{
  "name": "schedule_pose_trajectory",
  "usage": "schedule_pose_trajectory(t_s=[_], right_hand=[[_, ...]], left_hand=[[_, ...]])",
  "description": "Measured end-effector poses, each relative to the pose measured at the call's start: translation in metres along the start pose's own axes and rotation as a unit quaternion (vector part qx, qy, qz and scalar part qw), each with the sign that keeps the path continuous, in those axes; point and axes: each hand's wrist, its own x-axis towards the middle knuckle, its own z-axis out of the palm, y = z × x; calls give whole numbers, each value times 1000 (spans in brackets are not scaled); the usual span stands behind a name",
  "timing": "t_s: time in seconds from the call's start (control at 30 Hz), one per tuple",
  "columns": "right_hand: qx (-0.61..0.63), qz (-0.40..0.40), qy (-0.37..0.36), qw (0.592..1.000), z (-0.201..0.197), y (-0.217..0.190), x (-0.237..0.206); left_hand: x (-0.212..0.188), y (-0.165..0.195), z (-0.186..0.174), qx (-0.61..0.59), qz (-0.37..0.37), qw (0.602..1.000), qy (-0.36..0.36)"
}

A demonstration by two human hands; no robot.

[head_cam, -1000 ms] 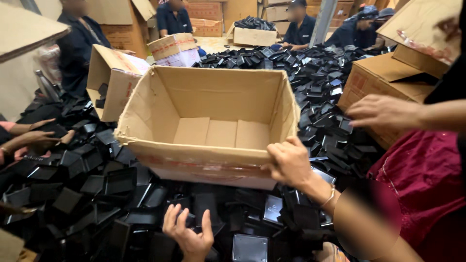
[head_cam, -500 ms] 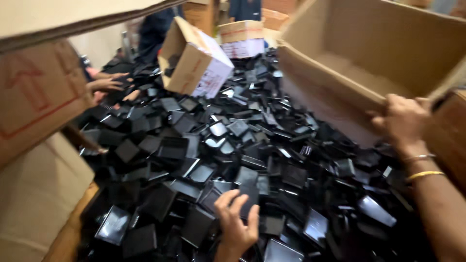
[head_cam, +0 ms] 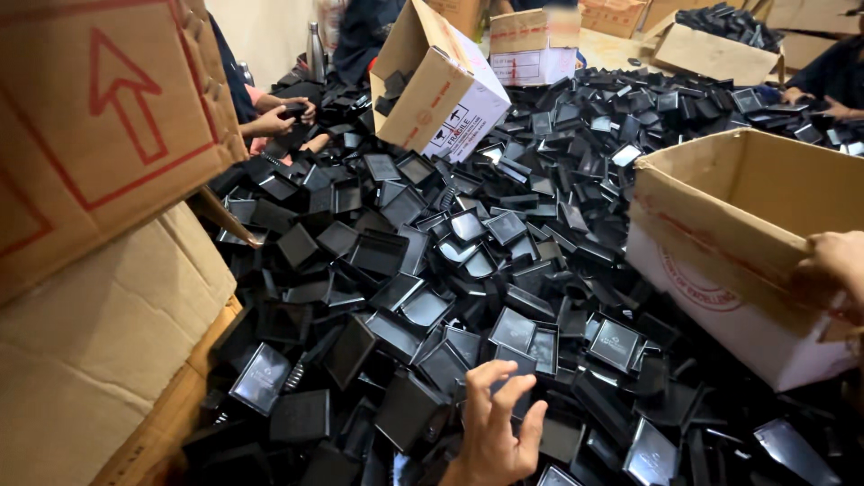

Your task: The person sits on the floor and sorts small black plastic containers from a large pile into a cardboard box. They pick up containers one by one, inspect them, and place them into the box. Other workers are visible nearby performing similar tasks.

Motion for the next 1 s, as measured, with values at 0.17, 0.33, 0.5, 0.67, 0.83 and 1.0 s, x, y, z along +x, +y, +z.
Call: schedule_pose_trajectory(t_s=[0.17, 0.33, 0.5, 0.67, 0.83, 1.0], right_hand=[[-154, -121, 91, 976, -7, -9, 9], [-248, -184, 60, 949, 21, -18, -20], [-289, -305, 12, 907, 86, -36, -78], [-342, -396, 41, 851, 83, -20, -125], [-284, -413, 51, 864, 33, 34, -153], [-264, -409, 155, 860, 25, 83, -150]], left_hand=[[-1, 1, 0, -6, -9, 1000, -8], [1, 2, 0, -21, -25, 999, -26], [1, 4, 2, -8, -20, 1000, -18], [4, 2, 3, 5, -29, 999, -16], [28, -1, 15, 75, -9, 997, -10], [105, -31, 71, 199, 116, 960, -161]])
